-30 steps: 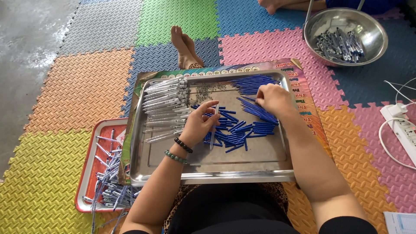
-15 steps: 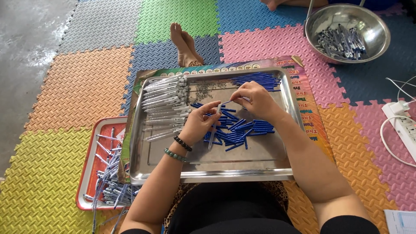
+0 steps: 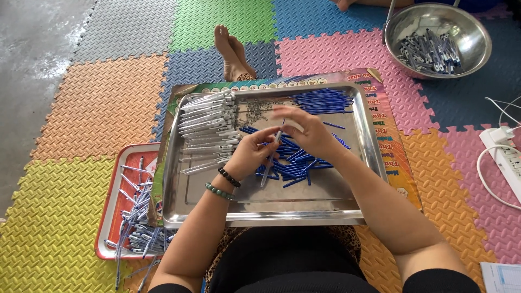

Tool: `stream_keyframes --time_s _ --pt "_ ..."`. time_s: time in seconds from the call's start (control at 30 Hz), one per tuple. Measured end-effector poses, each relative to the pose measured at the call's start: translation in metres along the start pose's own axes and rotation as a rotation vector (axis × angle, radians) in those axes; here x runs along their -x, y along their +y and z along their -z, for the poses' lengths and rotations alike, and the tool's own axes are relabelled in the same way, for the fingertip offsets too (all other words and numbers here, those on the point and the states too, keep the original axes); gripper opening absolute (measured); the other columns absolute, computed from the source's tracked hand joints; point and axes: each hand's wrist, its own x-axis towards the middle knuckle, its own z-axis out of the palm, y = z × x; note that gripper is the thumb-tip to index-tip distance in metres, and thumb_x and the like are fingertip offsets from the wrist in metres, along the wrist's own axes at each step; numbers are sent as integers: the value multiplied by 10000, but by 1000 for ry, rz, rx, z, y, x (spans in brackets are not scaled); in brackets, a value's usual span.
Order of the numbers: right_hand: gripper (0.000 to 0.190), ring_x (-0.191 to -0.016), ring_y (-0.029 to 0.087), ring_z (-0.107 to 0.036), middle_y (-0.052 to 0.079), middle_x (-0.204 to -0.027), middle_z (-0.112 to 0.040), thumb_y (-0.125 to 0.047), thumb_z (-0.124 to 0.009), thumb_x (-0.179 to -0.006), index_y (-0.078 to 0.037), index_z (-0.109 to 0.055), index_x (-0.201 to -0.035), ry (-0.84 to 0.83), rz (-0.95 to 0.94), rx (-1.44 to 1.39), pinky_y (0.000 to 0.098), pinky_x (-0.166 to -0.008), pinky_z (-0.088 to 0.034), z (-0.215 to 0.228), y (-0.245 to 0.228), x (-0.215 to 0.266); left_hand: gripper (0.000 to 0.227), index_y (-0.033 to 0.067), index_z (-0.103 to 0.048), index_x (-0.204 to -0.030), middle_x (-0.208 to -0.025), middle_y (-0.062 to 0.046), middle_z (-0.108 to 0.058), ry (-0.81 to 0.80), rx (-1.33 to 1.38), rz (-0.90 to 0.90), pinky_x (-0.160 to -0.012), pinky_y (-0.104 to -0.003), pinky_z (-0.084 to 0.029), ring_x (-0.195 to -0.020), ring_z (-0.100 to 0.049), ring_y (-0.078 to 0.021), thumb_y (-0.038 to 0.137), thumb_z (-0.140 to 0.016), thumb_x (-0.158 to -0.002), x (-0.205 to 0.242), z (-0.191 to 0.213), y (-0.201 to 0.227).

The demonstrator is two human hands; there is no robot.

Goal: Assembling pens by manually inserting ink refills into pen bodies on a metal tray.

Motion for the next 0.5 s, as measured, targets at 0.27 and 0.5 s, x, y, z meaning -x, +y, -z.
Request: stream_keyframes --time_s 0.27,0.5 --pt "102 -1067 257 -720 -71 -1036 -796 -421 -828 -977 -370 -835 -1065 -165 -202 875 497 -941 -564 6 97 19 602 120 -507 -1691 -1204 -135 -727 64 112 -119 -703 -418 -773 -935 -830 -246 110 -709 -1124 -1 4 14" --pt "102 -1092 206 -725 -91 -1034 -787 -456 -852 -954 -371 -839 -1009 -256 -255 945 479 -995 -535 1 94 19 515 88 -573 -1626 -1192 -161 -711 70 154 -151 -702 -469 -764 -924 -837 -282 106 -708 -1129 -6 7 7"
